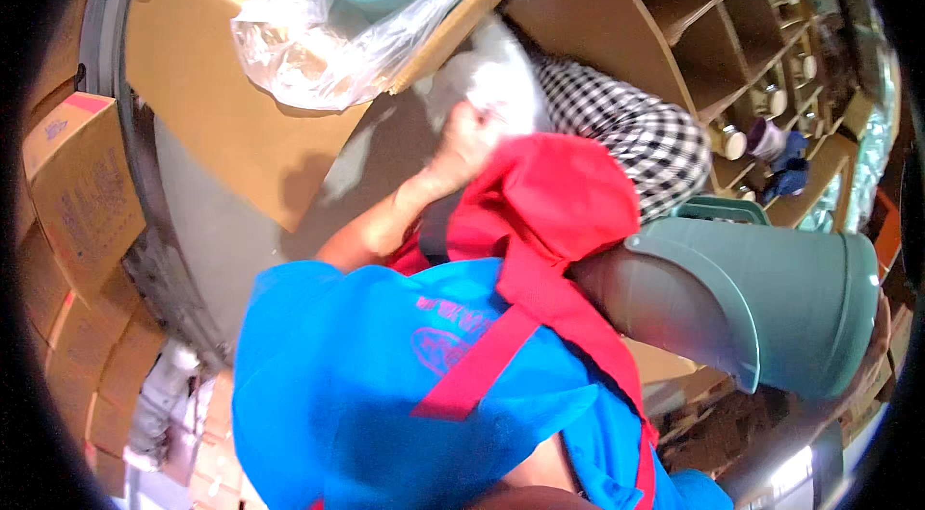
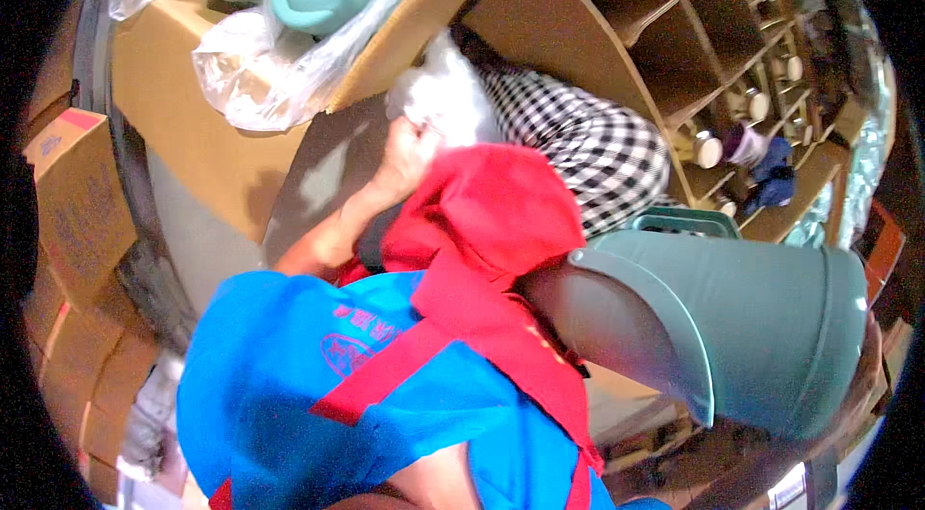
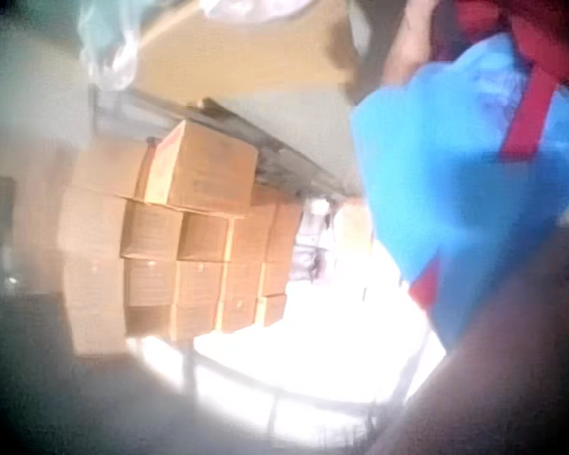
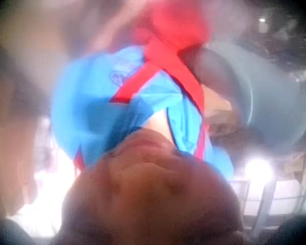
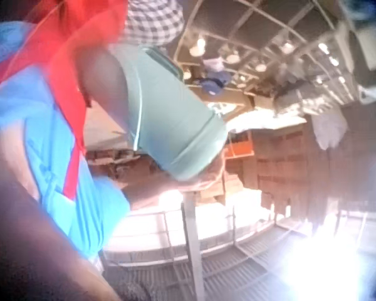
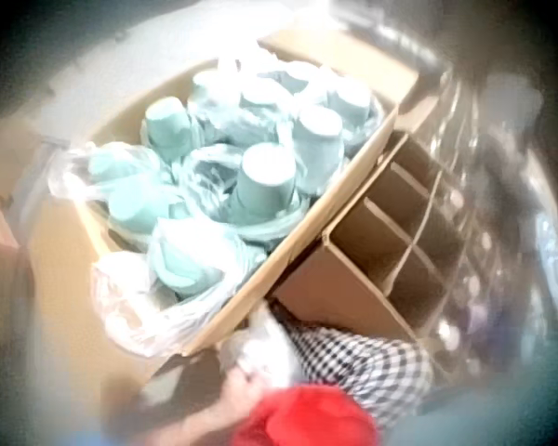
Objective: The person assembles thermoses by placing a reflective inner container into a plastic base, adding a lid, and then wrapping the assembled thermos in a clear plastic bag.
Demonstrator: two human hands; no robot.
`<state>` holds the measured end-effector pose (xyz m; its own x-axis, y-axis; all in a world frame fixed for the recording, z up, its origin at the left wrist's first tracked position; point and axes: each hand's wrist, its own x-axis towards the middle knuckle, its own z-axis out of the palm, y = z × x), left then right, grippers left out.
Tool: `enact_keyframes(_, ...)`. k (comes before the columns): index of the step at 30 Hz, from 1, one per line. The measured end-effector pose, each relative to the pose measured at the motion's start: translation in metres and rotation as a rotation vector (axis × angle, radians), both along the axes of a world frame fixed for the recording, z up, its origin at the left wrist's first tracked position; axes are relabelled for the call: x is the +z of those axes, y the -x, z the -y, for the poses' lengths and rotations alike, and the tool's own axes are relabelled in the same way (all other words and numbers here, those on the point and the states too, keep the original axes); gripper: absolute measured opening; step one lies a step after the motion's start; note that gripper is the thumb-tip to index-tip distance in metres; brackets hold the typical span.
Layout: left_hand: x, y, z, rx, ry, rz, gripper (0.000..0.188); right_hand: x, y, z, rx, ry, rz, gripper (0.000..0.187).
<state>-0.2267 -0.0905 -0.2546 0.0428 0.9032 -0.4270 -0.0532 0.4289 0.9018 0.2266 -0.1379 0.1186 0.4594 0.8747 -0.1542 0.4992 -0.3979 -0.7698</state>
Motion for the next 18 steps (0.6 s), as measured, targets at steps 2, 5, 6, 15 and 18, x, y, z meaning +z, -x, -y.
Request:
enact_keyframes(2,0.075,-0.046,-0.034,-0.093,-0.342,0.195,0.02,0.013,0.012,-0.018,0.211,-0.068,-0.043,0.092)
enact_keyframes(5,0.177,-0.13,-0.082,-0.359,-0.86,0.077,0.031,0.007,0.078,-0.064,0.522,-0.099,0.023,0.097)
enact_keyframes(6,0.217,-0.149,-0.086,-0.607,-0.561,0.169,0.03,0.003,0.123,-0.085,0.594,-0.095,0.106,0.099)
enact_keyframes(15,0.284,-0.099,-0.118,0.217,-1.168,-0.111,0.085,0.015,-0.034,-0.07,0.093,-0.5,-0.427,0.022)
enact_keyframes(18,0.302,-0.132,-0.206,0.042,-1.104,-0.035,0.123,-0.006,-0.06,-0.084,0.142,-0.52,-0.506,0.02)
